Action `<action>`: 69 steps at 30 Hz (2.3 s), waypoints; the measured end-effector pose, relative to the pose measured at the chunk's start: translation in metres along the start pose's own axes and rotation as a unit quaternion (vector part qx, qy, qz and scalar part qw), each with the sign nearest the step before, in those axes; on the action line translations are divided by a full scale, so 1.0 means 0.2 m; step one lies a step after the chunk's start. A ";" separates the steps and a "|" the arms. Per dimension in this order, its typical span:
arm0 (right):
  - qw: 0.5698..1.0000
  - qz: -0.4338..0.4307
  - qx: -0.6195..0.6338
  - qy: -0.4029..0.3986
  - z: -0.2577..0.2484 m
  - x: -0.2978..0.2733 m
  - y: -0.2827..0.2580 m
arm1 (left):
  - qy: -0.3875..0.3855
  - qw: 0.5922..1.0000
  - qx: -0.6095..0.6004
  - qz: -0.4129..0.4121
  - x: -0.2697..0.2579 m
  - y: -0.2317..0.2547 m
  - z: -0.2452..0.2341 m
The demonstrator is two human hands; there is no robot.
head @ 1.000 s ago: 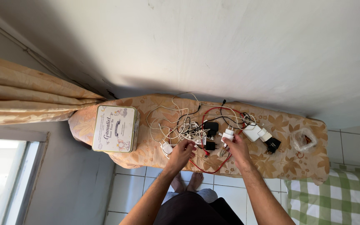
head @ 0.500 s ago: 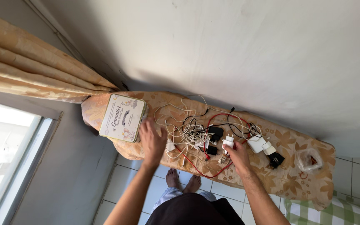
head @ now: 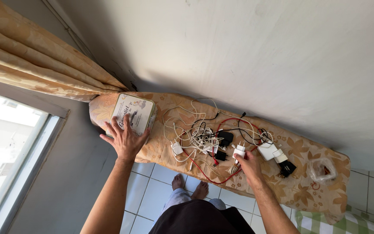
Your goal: The person organizes cables and charger adapters by untangling wires, coiling them, opening a metal tin box, and placing the coiled cables and adapters inside.
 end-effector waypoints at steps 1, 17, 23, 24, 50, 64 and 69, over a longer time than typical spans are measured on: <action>1.000 0.007 -0.017 0.007 0.00 0.00 0.00 | 0.003 1.000 0.000 -0.002 0.01 -0.01 -0.01; 0.995 0.010 0.091 0.041 0.06 0.03 0.02 | 0.071 0.992 -0.055 0.093 0.05 -0.02 -0.19; 0.985 -0.020 0.157 0.069 0.10 0.00 0.00 | 0.108 0.983 -0.079 0.129 0.03 0.03 -0.32; 0.984 -0.020 0.159 0.072 0.11 -0.01 0.00 | 0.117 0.978 -0.100 0.139 0.03 0.04 -0.34; 0.978 0.044 0.204 -0.020 0.83 -0.44 -0.62 | -0.586 0.320 -0.721 -0.184 -0.28 0.44 0.01; 0.979 0.021 0.201 0.028 0.80 -0.29 -0.54 | 0.213 0.971 -0.054 0.096 0.27 -0.15 -0.18; 0.975 -0.018 0.222 0.015 0.90 -0.30 -0.62 | -0.044 0.978 -0.205 -0.019 0.37 -0.34 0.01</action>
Point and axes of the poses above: each hand's wrist, its own x-axis towards the middle knuckle, its own z-axis out of the palm, y = z × x, the point moved 5 cm from there along x, towards the middle knuckle, and after that the axes turned 5 degrees about y, right-handed, at the moved point
